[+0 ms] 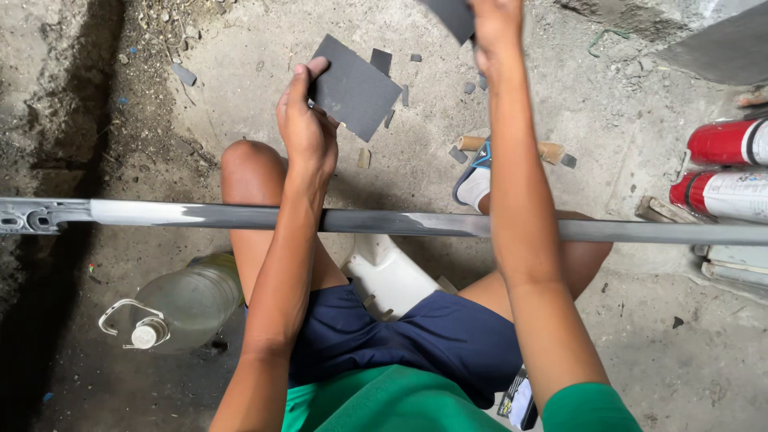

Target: The person sits on a low stool and uses a sandpaper sheet to sand a long metal bar resting across their lap. They tear the sandpaper into smaller pieces and continue sanding different sections of the bar.

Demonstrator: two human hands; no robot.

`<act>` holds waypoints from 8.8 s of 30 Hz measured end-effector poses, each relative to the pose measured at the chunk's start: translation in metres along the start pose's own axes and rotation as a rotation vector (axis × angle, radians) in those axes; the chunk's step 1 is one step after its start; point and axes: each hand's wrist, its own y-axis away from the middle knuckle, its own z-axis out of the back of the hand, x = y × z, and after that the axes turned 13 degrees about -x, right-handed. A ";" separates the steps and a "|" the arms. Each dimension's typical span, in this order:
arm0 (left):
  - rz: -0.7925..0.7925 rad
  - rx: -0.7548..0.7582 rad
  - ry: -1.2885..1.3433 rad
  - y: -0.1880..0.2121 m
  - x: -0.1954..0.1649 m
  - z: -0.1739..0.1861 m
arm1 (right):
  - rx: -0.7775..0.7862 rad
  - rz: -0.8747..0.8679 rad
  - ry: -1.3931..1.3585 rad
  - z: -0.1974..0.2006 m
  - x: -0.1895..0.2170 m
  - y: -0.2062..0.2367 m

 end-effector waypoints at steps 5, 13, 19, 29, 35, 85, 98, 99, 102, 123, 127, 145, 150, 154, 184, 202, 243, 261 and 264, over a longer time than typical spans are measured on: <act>-0.050 0.032 -0.024 0.000 0.000 0.004 | -0.102 -0.378 0.680 0.016 -0.055 0.019; -0.166 0.104 -0.167 0.003 0.012 -0.006 | 0.056 -0.188 0.396 0.056 0.007 0.006; -0.422 0.260 -0.319 0.012 0.014 -0.013 | 0.488 0.119 0.239 0.067 0.088 0.101; -0.318 0.564 -0.360 0.053 0.020 -0.030 | 0.480 0.182 0.238 0.043 0.076 0.214; -0.689 0.595 -0.654 0.070 0.022 -0.034 | 0.493 -0.192 -0.077 0.059 0.045 0.212; -0.554 0.374 -0.672 0.065 0.026 -0.031 | 0.243 0.005 -0.045 0.046 0.021 0.218; -0.643 0.405 -0.761 0.065 0.022 -0.032 | 0.202 0.052 -0.004 0.045 0.010 0.215; -0.665 0.405 -0.768 0.066 0.022 -0.032 | 0.208 0.066 -0.007 0.044 0.009 0.215; -0.736 0.432 -0.770 0.063 0.021 -0.033 | 0.193 0.104 -0.033 0.045 0.008 0.213; -0.561 0.554 -0.773 0.065 0.028 -0.029 | 0.158 -0.123 -0.440 0.059 -0.003 0.202; -0.521 0.525 -0.758 0.062 0.032 -0.029 | 0.171 -0.157 -0.435 0.058 -0.001 0.201; -0.371 0.428 -0.596 0.047 0.035 -0.022 | 0.216 0.041 0.037 0.050 0.002 0.208; -0.382 0.433 -0.611 0.046 0.037 -0.020 | 0.225 0.056 -0.036 0.051 -0.001 0.209; -0.308 0.454 -0.601 0.041 0.038 -0.021 | 0.210 0.065 -0.049 0.051 -0.003 0.208; -0.218 0.640 -0.783 0.058 0.028 -0.024 | 0.256 0.123 0.193 0.052 0.001 0.210; -0.216 0.690 -0.817 0.056 0.025 -0.026 | 0.446 0.041 0.075 0.056 0.009 0.215; -0.080 0.850 -0.909 0.064 0.025 -0.033 | 0.103 0.084 -0.331 0.049 -0.004 0.208; -0.093 0.778 -0.847 0.059 0.026 -0.030 | 0.275 -0.006 -0.261 0.053 -0.003 0.208; -0.090 0.769 -0.832 0.058 0.025 -0.029 | 0.278 -0.016 -0.253 0.052 -0.002 0.209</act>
